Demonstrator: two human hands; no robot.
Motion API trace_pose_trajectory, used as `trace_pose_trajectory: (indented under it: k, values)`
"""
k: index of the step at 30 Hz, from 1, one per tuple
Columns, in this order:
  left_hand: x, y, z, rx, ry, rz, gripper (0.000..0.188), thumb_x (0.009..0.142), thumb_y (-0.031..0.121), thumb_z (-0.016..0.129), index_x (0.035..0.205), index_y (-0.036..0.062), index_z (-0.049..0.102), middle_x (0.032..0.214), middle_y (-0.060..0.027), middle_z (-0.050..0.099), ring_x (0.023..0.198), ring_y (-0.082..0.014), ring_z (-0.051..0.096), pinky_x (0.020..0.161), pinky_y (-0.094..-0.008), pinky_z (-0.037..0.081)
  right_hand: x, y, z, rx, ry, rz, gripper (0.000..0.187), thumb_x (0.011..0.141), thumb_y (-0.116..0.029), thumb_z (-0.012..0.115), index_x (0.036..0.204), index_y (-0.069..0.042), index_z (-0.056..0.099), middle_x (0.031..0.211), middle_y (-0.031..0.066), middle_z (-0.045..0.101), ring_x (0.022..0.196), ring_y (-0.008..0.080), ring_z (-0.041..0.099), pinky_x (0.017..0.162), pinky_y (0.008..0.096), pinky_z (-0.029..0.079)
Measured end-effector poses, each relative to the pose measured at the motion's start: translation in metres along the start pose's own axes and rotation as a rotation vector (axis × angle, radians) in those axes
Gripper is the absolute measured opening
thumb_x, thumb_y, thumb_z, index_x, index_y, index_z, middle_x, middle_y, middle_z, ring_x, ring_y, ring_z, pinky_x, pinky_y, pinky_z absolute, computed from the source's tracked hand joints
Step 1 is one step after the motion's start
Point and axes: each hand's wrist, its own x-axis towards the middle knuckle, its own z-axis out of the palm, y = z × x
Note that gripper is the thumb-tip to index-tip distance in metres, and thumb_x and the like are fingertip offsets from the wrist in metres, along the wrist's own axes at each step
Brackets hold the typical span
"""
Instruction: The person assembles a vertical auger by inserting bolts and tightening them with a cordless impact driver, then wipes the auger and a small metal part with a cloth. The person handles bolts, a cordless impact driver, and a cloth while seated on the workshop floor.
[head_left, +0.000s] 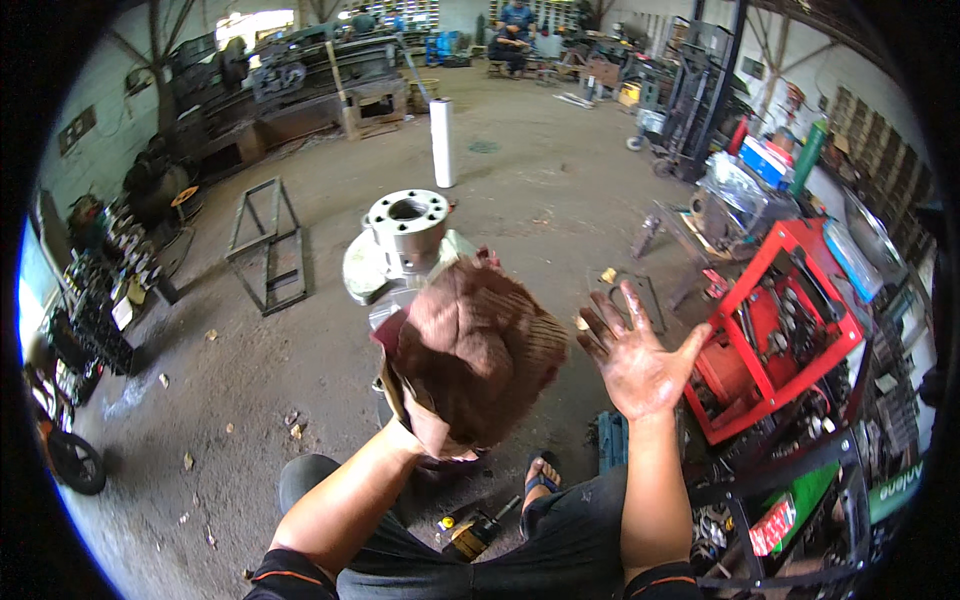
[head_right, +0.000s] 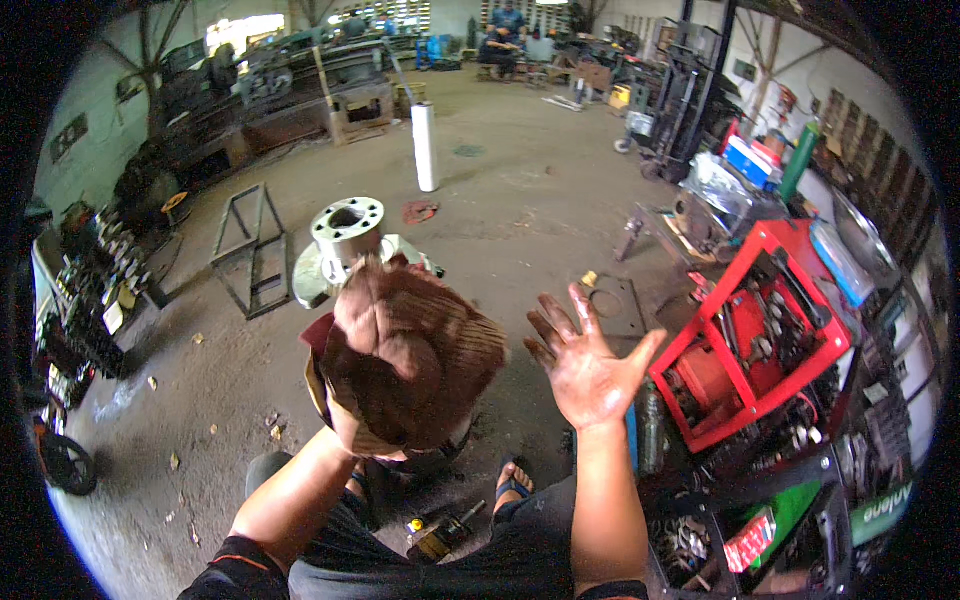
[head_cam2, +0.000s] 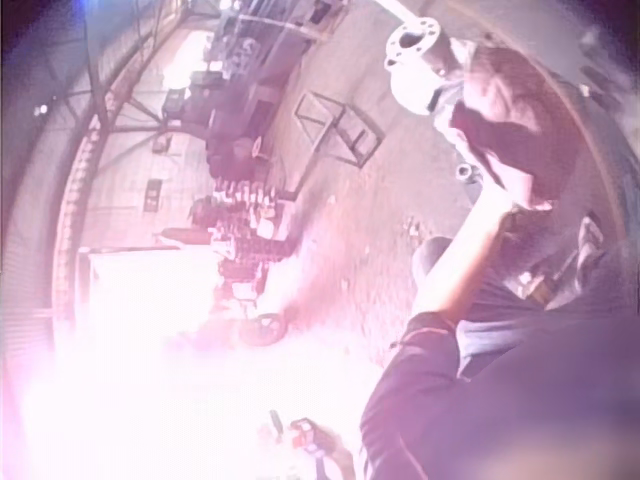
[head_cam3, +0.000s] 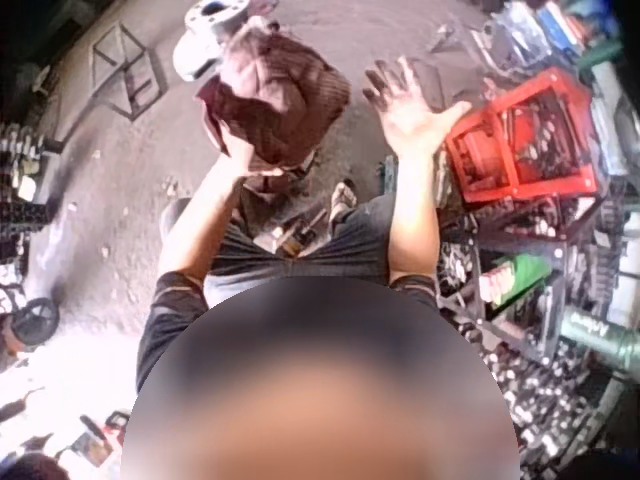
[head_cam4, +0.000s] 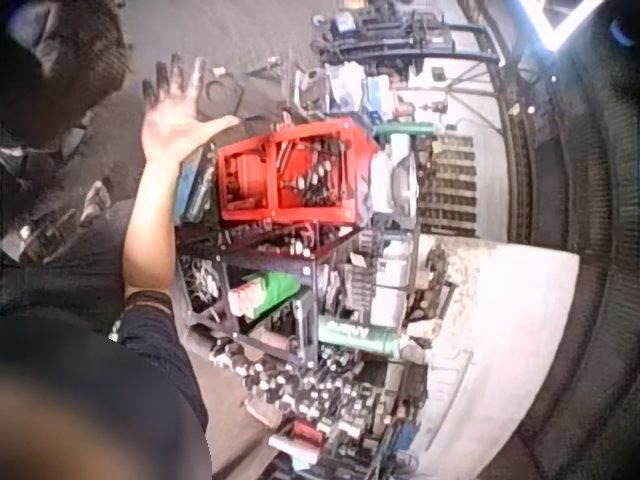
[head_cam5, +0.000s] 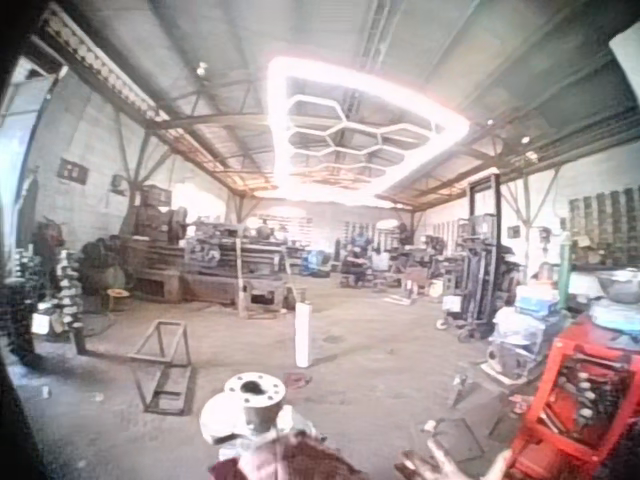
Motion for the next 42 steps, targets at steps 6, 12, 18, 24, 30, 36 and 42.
trace_pose_trajectory:
  k: [6,12,18,24,30,36,42]
  values:
    - [-0.004,-0.011,-0.019,-0.058,0.148,0.024,0.064,0.081,0.019,0.078,0.132,0.0053,0.043,0.146,-0.0137,0.046,0.133,-0.0247,0.047,0.112,-0.0391,0.038,0.013,0.017,0.006,0.051,0.010,0.046,0.124,0.071,-0.099,0.028,0.157,-0.010,0.028,0.159,0.0246,0.030,0.145,0.0426,0.031,0.115,0.0520,0.034]
    - [-0.009,-0.011,-0.020,-0.075,0.191,0.039,0.060,0.089,0.019,0.070,0.139,0.0046,0.040,0.148,-0.0134,0.045,0.134,-0.0233,0.046,0.112,-0.0369,0.037,0.025,0.046,0.023,-0.005,0.044,0.096,0.119,0.077,-0.096,0.022,0.155,-0.006,0.032,0.158,0.0236,0.032,0.147,0.0372,0.028,0.120,0.0488,0.024]
    - [-0.006,-0.027,-0.015,-0.073,0.212,0.058,0.056,0.096,0.020,0.061,0.145,0.0040,0.038,0.150,-0.0131,0.044,0.136,-0.0219,0.044,0.113,-0.0347,0.037,0.016,0.093,0.042,-0.489,0.175,-0.063,0.111,0.087,-0.087,0.016,0.150,0.001,0.039,0.159,0.0205,0.031,0.150,0.0316,0.022,0.124,0.0423,0.009]
    - [-0.015,-0.018,-0.002,0.350,0.136,0.101,0.066,0.094,0.035,0.059,0.148,0.0029,0.040,0.149,-0.0139,0.045,0.138,-0.0251,0.042,0.114,-0.0421,0.032,0.001,0.101,0.051,-0.378,0.331,0.172,0.100,0.092,-0.079,0.025,0.158,-0.004,0.021,0.159,0.0168,0.030,0.148,0.0299,0.027,0.122,0.0432,0.012]
    - [-0.041,-0.037,0.015,1.524,0.024,0.355,0.098,0.063,0.078,0.071,0.123,0.0011,0.058,0.127,-0.0164,0.056,0.120,-0.0372,0.052,0.111,-0.0651,0.023,-0.041,0.134,0.018,-0.283,0.228,0.404,0.081,0.096,-0.069,0.031,0.151,-0.010,0.030,0.152,0.0127,0.037,0.140,0.0272,0.036,0.117,0.0430,0.025]
    - [-0.027,-0.041,-0.028,1.542,-0.092,0.690,0.065,0.070,0.065,0.068,0.101,0.0085,0.063,0.105,-0.0076,0.064,0.097,-0.0294,0.060,0.092,-0.0468,0.040,-0.051,0.137,-0.006,-0.620,0.033,0.366,0.062,0.101,-0.059,0.038,0.145,-0.015,0.039,0.145,0.0086,0.045,0.133,0.0245,0.045,0.111,0.0429,0.037]
    - [-0.027,-0.022,-0.048,1.658,-0.092,0.656,0.051,0.070,0.051,0.072,0.098,0.0094,0.064,0.094,-0.0060,0.065,0.084,-0.0260,0.063,0.072,-0.0412,0.045,-0.037,0.138,0.042,0.292,-0.115,0.470,0.069,0.097,-0.070,0.031,0.141,-0.019,0.049,0.133,0.0081,0.059,0.117,0.0245,0.058,0.095,0.0442,0.048]
